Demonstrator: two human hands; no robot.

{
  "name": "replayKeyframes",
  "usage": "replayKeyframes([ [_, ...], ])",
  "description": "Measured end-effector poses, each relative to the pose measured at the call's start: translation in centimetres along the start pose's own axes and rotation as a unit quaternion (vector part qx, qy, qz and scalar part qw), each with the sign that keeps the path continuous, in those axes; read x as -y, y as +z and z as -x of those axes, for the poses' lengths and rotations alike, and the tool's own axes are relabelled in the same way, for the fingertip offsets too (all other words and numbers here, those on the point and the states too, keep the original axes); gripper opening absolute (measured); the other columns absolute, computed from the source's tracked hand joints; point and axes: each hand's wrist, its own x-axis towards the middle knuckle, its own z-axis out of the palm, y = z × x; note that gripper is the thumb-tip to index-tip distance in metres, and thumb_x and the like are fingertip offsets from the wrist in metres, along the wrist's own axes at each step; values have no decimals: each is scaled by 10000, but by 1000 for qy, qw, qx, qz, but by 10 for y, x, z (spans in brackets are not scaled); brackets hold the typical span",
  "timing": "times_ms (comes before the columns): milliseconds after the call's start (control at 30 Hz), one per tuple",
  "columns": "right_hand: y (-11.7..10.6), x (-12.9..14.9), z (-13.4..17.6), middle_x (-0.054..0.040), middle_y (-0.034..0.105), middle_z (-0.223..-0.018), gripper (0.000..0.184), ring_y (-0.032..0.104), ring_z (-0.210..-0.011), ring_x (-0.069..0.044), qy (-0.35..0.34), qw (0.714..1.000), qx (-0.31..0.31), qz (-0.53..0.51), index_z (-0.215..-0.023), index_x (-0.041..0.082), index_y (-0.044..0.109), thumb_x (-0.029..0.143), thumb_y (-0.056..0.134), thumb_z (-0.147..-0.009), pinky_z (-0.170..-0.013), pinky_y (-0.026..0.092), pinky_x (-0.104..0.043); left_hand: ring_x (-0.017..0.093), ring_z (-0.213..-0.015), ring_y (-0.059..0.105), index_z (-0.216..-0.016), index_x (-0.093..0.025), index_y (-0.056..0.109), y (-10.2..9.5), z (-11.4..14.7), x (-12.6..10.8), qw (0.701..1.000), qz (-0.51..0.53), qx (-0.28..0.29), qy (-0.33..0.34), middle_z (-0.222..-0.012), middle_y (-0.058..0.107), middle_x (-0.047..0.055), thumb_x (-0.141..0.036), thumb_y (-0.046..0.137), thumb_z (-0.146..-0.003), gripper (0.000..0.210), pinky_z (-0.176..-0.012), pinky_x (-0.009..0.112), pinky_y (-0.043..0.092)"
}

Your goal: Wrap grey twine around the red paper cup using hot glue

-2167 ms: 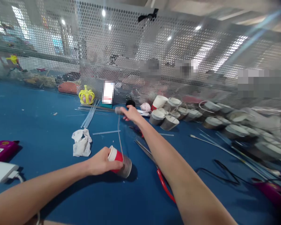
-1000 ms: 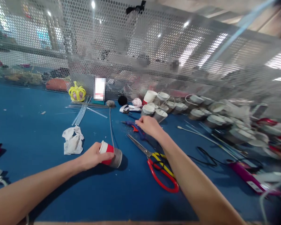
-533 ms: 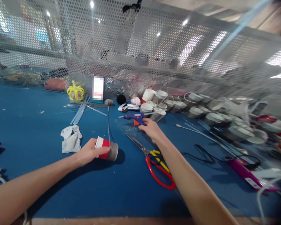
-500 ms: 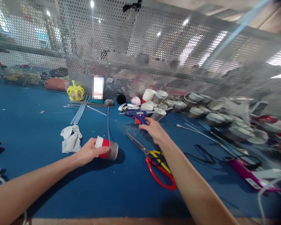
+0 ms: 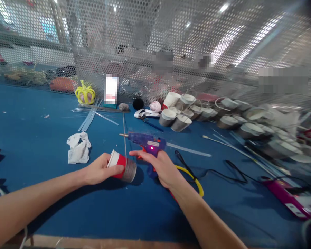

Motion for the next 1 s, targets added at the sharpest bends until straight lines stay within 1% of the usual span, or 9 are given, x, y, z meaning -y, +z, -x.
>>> replayKeyframes([
  [167,12,-1,3,-64,659,-867,312,594,-808,-196,39,990,52,-125,-951,162,633,323,526,-707,-736,460,-340,73,-518,299,-636,-122,484,1,-1,2,997,-67,36,11,-557,359,-46,-371,456,-738,270,-493,186,265],
  [267,17,-2,5,-53,657,-894,296,591,-847,-197,29,989,52,-135,-954,183,629,310,544,-701,-786,445,-353,68,-507,291,-637,-123,487,2,-2,1,996,-69,46,15,-553,358,-50,-363,490,-722,255,-479,182,255],
  [367,19,-3,7,-35,646,-938,262,556,-937,-184,-11,992,54,-113,-958,200,623,268,535,-721,-869,394,-341,67,-509,320,-646,-111,518,5,-5,0,1000,-21,-14,-5,-549,400,-43,-373,508,-704,269,-491,181,275],
  [467,17,-2,7,-26,630,-979,259,540,-967,-175,-30,994,62,-88,-982,213,605,260,502,-749,-873,393,-328,59,-476,301,-611,-106,509,7,-9,0,996,1,-87,-25,-511,379,-47,-396,507,-693,301,-458,179,251],
  [533,12,1,7,-28,625,-990,261,531,-983,-176,-42,998,37,-38,-988,212,596,265,497,-752,-871,393,-325,49,-444,259,-529,-121,452,7,-11,1,993,-17,-117,-22,-472,329,-59,-413,509,-682,335,-424,178,213],
  [600,4,4,8,-34,616,-1002,265,534,-977,-178,-69,997,-17,15,-989,204,584,270,509,-743,-853,406,-322,45,-430,231,-483,-134,403,5,-11,1,989,-41,-140,-10,-454,297,-64,-423,502,-678,362,-408,179,193],
  [700,-9,8,12,-49,637,-885,220,595,-779,-167,-86,993,-54,64,-917,181,589,285,512,-740,-709,475,-307,46,-433,232,-468,-140,386,0,-9,2,984,-74,-162,10,-457,292,-60,-414,478,-687,363,-408,178,206],
  [833,-20,9,17,2,561,-528,186,506,-440,-106,-42,992,-8,121,-747,166,592,331,505,-741,-440,440,-235,51,-440,249,-474,-138,392,-7,-8,6,977,-116,-177,23,-463,309,-51,-396,446,-706,352,-407,180,214],
  [1000,-18,7,22,37,466,-399,242,446,-358,-92,11,977,21,212,-574,190,541,388,514,-712,-380,386,-218,65,-449,298,-513,-124,467,-11,-10,12,973,-147,-173,42,-465,368,-35,-370,441,-715,320,-417,185,252],
])
